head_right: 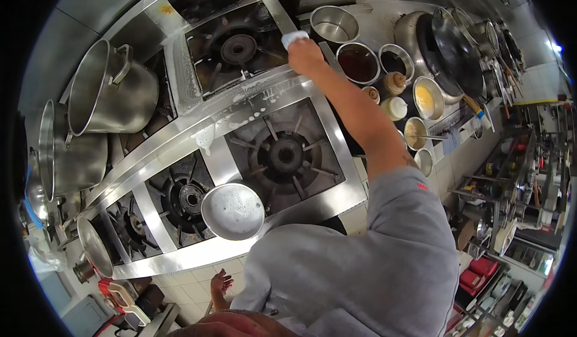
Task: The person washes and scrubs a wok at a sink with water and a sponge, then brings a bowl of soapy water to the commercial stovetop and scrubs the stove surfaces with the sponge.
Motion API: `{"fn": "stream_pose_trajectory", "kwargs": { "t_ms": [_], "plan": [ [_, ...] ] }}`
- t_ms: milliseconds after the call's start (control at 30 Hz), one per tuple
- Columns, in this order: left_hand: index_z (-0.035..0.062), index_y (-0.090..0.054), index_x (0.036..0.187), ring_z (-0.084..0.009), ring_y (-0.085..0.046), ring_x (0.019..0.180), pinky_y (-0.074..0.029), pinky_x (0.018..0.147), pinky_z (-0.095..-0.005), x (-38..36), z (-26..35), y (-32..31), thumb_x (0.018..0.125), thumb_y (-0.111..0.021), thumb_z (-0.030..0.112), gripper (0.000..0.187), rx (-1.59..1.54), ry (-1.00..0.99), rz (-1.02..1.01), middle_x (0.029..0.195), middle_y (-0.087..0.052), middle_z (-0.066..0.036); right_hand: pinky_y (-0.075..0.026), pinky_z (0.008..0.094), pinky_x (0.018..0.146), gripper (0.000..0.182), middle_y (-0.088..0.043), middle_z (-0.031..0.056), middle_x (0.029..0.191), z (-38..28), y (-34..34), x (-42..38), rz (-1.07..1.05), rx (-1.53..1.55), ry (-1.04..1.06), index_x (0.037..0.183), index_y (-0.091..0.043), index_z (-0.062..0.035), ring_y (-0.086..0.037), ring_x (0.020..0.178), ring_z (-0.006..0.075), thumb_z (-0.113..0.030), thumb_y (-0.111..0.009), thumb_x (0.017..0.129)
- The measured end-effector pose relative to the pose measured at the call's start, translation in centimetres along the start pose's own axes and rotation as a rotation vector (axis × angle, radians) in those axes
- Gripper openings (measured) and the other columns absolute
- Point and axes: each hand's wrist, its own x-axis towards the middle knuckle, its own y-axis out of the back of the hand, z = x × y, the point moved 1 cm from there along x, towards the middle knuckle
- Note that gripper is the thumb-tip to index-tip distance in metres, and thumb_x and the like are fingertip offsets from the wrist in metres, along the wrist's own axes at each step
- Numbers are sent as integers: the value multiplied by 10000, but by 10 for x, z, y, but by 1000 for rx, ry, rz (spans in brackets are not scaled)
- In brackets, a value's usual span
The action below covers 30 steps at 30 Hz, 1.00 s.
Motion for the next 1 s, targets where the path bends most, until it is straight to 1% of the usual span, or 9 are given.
{"fn": "stream_pose_trajectory", "kwargs": {
  "t_ms": [133,167,333,433,533,600,667,733,1000],
  "plan": [
    [10,-458,1305,-234,-653,704,-487,492,-326,-18,-12,-12,927,-647,437,601,-45,8,34,1045,-633,-183,-556,455,837,224,-703,209,1006,15,-10,117,-82,-43,50,936,-731,-47,-687,948,376,-133,-569,809],
    [14,-463,1302,-234,-653,701,-485,487,-324,-26,-13,-17,928,-646,436,593,-58,11,37,1045,-634,-183,-553,461,848,218,-700,214,1002,25,-22,139,-87,89,-21,933,-728,-41,-686,948,376,-133,-585,797],
    [53,-492,1253,-217,-645,713,-484,514,-304,-44,-21,-28,923,-630,418,511,-70,80,58,1017,-642,-155,-553,460,841,184,-697,220,959,13,8,65,-54,44,55,897,-712,-16,-687,930,375,-121,-592,803],
    [61,-512,1222,-216,-642,703,-484,525,-332,-35,-28,-39,920,-634,415,481,-41,192,19,995,-646,-132,-554,464,833,181,-698,213,951,14,-3,31,143,38,198,896,-712,-20,-688,922,371,-116,-589,805],
    [62,-512,1223,-209,-638,697,-487,543,-342,-27,-21,-39,927,-623,413,472,-44,185,-9,1009,-651,-129,-555,466,827,177,-697,219,956,13,-8,98,12,29,2,889,-713,-18,-687,934,370,-107,-590,796],
    [64,-514,1212,-204,-635,691,-491,549,-335,-39,-8,-35,938,-609,409,451,-84,88,37,1014,-654,-131,-544,471,844,202,-691,198,977,28,-29,174,-14,-31,79,969,-683,-51,-667,980,373,-108,-589,799],
    [66,-513,1211,-200,-638,698,-496,558,-331,-53,5,-32,948,-595,400,433,-112,14,74,1018,-656,-132,-536,446,824,174,-712,184,946,37,-50,229,27,-188,202,873,-729,-59,-691,931,328,-191,-643,799],
    [68,-510,1221,-196,-647,717,-503,570,-329,-63,15,-32,958,-582,386,418,-118,-37,89,1023,-658,-132,-536,457,816,172,-705,198,941,45,-51,250,80,-15,154,879,-730,-60,-682,922,355,-163,-621,796],
    [79,-529,1182,-203,-661,613,-492,431,-307,-33,-25,-47,926,-638,382,411,-169,131,14,852,-665,-108,-537,495,836,232,-690,201,968,35,-11,139,-58,-46,161,993,-685,-52,-672,942,383,-124,-578,800]
  ]
}}
